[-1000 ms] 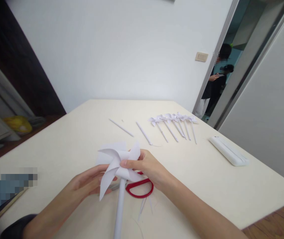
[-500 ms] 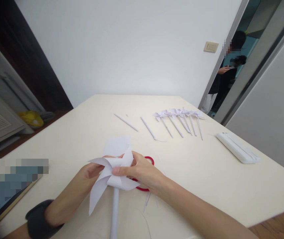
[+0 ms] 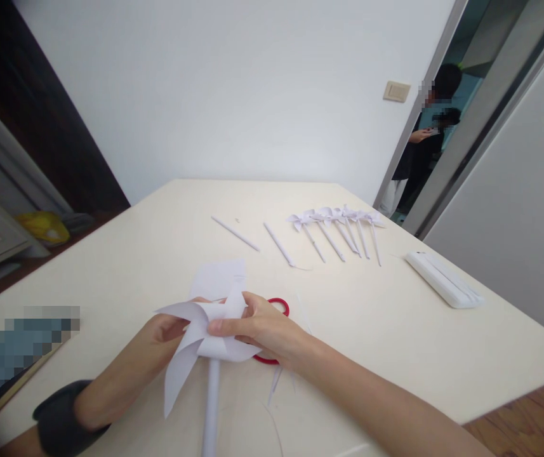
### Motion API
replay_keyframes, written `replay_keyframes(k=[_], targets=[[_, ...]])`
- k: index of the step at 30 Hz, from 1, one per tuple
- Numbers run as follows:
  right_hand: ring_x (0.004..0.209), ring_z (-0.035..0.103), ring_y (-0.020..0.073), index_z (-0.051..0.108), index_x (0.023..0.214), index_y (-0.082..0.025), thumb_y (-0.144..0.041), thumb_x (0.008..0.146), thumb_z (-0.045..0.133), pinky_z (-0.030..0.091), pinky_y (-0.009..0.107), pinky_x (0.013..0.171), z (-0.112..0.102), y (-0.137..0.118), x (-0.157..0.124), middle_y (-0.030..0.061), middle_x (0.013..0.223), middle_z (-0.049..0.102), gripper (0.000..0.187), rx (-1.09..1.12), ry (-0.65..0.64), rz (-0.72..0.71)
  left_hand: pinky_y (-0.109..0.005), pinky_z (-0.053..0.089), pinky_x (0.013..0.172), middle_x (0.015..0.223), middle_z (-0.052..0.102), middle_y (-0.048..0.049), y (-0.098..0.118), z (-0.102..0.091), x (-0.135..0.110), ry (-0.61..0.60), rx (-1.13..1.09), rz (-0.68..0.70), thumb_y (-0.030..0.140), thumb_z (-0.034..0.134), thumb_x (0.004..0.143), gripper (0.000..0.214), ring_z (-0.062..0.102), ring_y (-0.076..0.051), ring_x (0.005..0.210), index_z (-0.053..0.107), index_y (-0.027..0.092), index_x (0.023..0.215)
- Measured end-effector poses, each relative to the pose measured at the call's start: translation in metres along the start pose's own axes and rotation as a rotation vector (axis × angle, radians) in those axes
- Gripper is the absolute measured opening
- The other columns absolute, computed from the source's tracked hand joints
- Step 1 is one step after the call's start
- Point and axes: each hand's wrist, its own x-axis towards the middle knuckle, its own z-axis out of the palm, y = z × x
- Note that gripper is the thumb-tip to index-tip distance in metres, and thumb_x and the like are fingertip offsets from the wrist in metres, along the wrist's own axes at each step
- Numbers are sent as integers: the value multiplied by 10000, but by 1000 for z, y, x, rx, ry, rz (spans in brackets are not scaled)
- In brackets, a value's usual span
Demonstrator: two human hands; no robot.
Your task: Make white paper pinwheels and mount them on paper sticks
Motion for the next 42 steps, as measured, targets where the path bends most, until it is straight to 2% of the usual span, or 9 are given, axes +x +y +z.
replay_keyframes(k=[5, 11, 16, 22, 26, 32, 36, 39, 42], targets=[[905, 601, 205, 586, 1056, -182, -289, 574, 800, 459, 303, 775, -1, 1, 1, 59, 972, 627, 538, -1, 1, 7, -346, 486, 811, 1122, 650, -48, -3, -1, 1, -36, 1, 68, 197, 562, 827, 313, 606, -283, 988, 633, 266, 1123], [877, 596, 180, 592, 1049, -174, -309, 631, 776, 443, 264, 739, -1, 5, 4, 62, 994, 633, 477, 37, -73, -35, -292, 472, 771, 1062, 657, -43, 0, -2, -2, 30, 139, 112, 218, 569, 821, 279, 600, -252, 940, 640, 268, 1086], [831, 581, 138, 618, 1055, -158, -305, 729, 708, 425, 244, 757, 0, 6, 6, 61, 951, 637, 368, 107, -218, -109, -296, 476, 741, 1033, 672, -47, 2, 0, -3, 141, 83, 24, 256, 592, 789, 248, 614, -257, 898, 663, 261, 1027], [808, 592, 144, 628, 1057, -129, -342, 839, 578, 458, 261, 726, 0, 7, 6, 82, 914, 639, 309, 103, -264, -117, -300, 489, 702, 922, 701, -42, 6, 6, -4, 237, -25, -47, 259, 698, 679, 244, 640, -252, 788, 678, 227, 921], [792, 623, 180, 635, 1021, -109, -419, 874, 492, 469, 334, 767, -3, 14, 12, 104, 897, 648, 372, 129, -267, -145, -287, 490, 686, 906, 704, -38, 5, 4, -4, 242, -29, -43, 323, 664, 722, 182, 638, -245, 809, 665, 209, 865], [743, 633, 201, 643, 850, -82, -423, 877, 467, 453, 391, 783, -11, 17, 21, 108, 801, 651, 384, 199, -210, -129, -280, 484, 768, 1043, 697, -23, 5, 5, -3, 253, -58, -27, 336, 631, 753, 272, 618, -240, 961, 636, 226, 1002], [715, 633, 186, 621, 828, -101, -458, 831, 518, 422, 385, 822, -10, 11, 20, 89, 747, 657, 372, 201, -251, -48, -287, 468, 836, 1117, 672, -30, 1, 0, -1, 386, -13, -52, 333, 648, 731, 279, 586, -256, 1052, 642, 214, 983], [731, 634, 178, 623, 800, -95, -473, 808, 542, 417, 360, 831, -7, 5, 15, 113, 781, 671, 388, 116, -293, -28, -276, 495, 740, 1038, 704, -31, 1, -5, 0, 360, -16, -108, 298, 654, 725, 287, 632, -248, 944, 642, 207, 997], [797, 643, 179, 620, 907, -112, -421, 807, 581, 431, 350, 834, -4, 2, 10, 122, 877, 682, 327, 58, -347, -56, -256, 496, 653, 876, 735, -14, 6, -4, 0, 345, -10, -104, 200, 674, 691, 254, 654, -218, 772, 665, 189, 944]])
